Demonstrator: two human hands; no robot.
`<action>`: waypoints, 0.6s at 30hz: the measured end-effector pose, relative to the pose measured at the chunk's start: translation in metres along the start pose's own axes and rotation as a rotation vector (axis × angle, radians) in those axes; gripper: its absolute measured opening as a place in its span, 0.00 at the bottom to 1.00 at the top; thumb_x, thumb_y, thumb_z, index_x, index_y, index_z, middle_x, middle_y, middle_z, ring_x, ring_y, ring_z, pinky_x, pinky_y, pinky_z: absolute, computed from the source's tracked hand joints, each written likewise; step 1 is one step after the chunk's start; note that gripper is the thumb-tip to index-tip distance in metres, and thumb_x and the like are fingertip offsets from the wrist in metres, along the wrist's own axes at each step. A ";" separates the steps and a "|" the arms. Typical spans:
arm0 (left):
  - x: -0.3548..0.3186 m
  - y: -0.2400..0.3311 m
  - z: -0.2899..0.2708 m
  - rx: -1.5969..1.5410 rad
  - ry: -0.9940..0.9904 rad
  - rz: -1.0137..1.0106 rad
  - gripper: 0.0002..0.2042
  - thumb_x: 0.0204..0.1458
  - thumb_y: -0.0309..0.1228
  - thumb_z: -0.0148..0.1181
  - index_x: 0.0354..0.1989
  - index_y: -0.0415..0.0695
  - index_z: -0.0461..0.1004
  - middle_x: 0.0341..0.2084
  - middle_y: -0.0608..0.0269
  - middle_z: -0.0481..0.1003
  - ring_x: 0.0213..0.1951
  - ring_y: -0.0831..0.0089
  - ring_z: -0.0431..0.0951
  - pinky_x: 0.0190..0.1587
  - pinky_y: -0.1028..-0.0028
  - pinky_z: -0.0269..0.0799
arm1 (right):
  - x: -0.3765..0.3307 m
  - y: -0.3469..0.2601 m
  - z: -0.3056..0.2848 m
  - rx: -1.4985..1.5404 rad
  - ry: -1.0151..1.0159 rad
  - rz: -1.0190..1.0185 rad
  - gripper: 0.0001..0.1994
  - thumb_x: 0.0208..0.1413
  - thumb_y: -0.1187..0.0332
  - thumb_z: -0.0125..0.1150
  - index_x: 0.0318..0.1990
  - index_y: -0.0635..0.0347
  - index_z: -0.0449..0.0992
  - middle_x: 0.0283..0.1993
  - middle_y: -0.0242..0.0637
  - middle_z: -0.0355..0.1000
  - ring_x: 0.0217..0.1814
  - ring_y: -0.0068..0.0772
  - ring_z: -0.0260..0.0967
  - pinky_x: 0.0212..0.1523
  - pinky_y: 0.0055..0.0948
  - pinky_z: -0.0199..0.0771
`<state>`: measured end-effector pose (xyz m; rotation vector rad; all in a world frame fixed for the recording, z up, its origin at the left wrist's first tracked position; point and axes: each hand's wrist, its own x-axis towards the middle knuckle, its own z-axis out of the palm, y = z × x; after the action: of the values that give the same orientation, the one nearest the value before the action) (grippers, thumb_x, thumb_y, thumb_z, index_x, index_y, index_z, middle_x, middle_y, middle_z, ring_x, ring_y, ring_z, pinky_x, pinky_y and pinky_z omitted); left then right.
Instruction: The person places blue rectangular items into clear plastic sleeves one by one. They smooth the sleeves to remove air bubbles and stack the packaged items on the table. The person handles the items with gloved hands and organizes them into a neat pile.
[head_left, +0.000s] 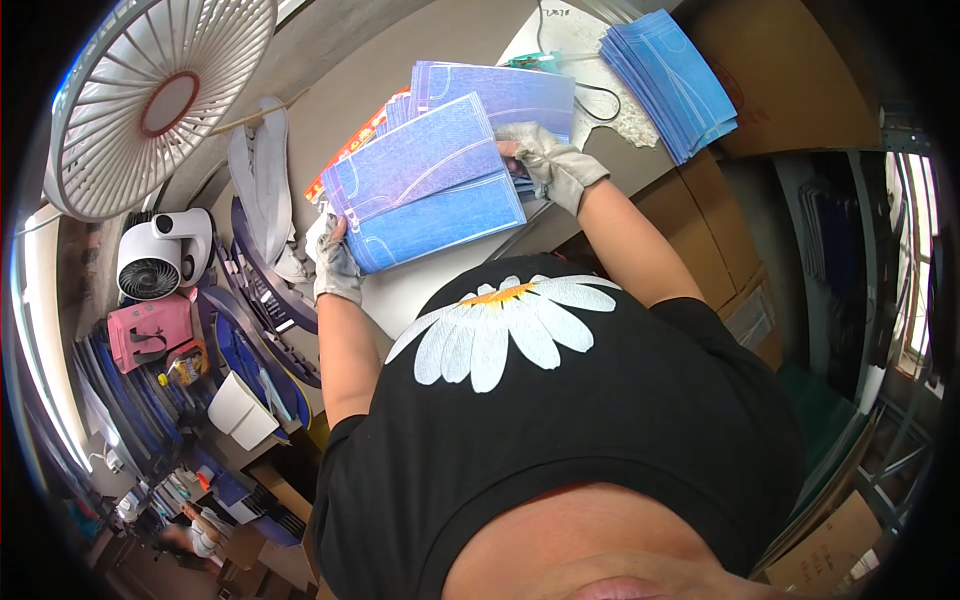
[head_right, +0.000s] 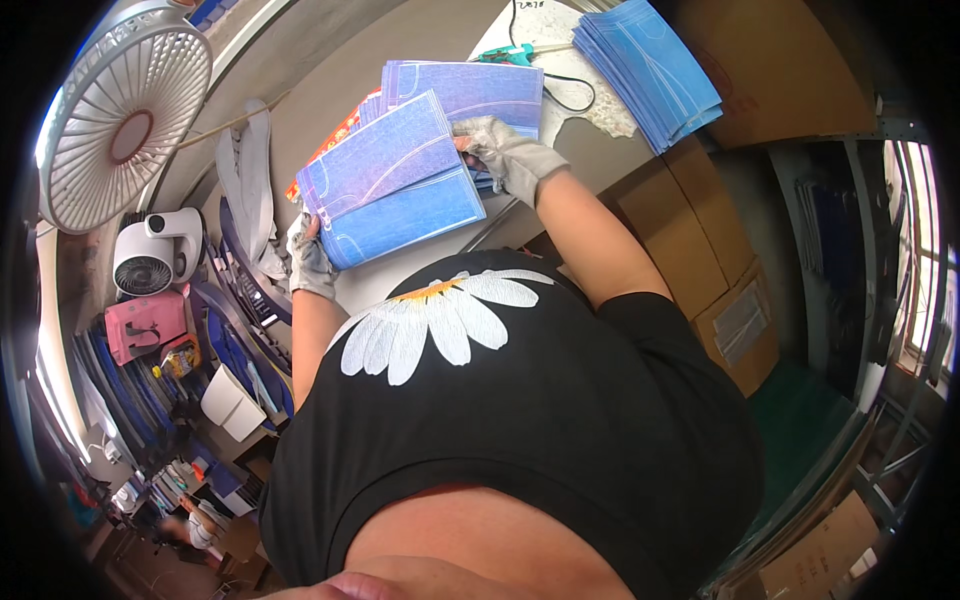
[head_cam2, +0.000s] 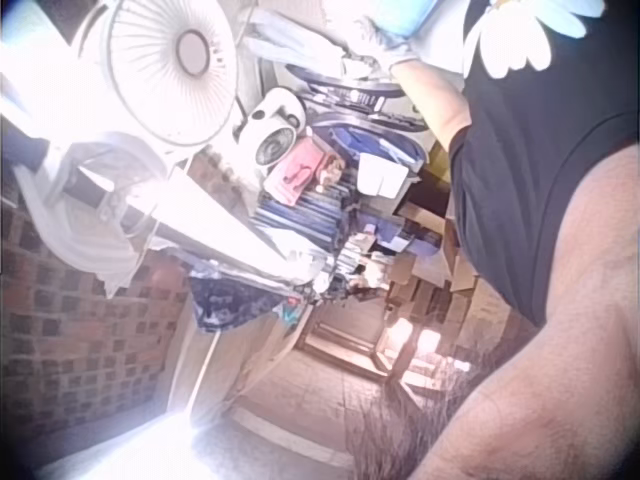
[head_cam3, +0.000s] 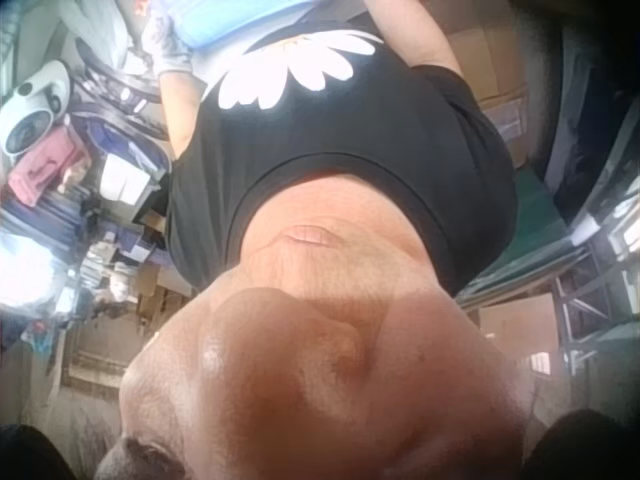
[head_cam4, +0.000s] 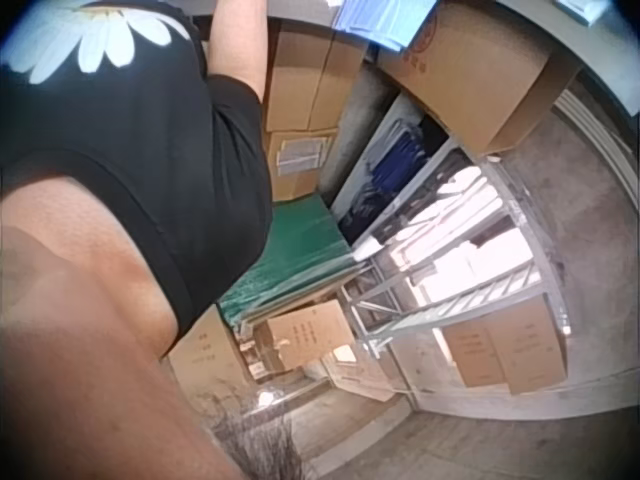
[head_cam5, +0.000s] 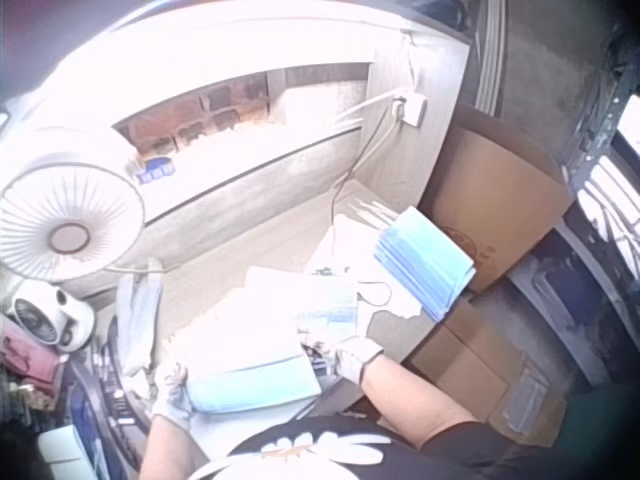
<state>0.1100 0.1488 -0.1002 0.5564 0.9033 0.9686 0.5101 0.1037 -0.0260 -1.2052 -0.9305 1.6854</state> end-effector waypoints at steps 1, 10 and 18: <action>-0.001 -0.003 -0.006 0.024 0.038 0.023 0.29 0.59 0.28 0.57 0.68 0.38 0.58 0.60 0.54 0.70 0.57 0.59 0.73 0.59 0.59 0.72 | 0.001 -0.007 0.005 -0.041 0.006 0.082 0.18 0.56 0.61 0.68 0.48 0.65 0.79 0.32 0.30 0.75 0.28 0.19 0.66 0.30 0.21 0.67; 0.004 0.003 -0.002 0.019 0.065 0.032 0.23 0.59 0.31 0.60 0.61 0.37 0.67 0.51 0.56 0.75 0.48 0.63 0.78 0.52 0.61 0.77 | 0.004 -0.002 0.021 -0.073 0.145 -0.177 0.15 0.59 0.60 0.65 0.45 0.63 0.80 0.39 0.35 0.77 0.36 0.24 0.72 0.38 0.23 0.72; 0.008 0.010 0.003 0.041 0.077 0.044 0.18 0.58 0.31 0.62 0.54 0.35 0.73 0.45 0.57 0.79 0.41 0.65 0.81 0.45 0.65 0.80 | 0.009 0.006 0.000 -0.052 0.082 -0.038 0.12 0.59 0.60 0.64 0.40 0.61 0.80 0.31 0.27 0.74 0.30 0.20 0.66 0.31 0.24 0.65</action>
<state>0.1095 0.1603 -0.0940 0.5783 0.9851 1.0189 0.5069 0.1095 -0.0347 -1.2742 -0.9458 1.5788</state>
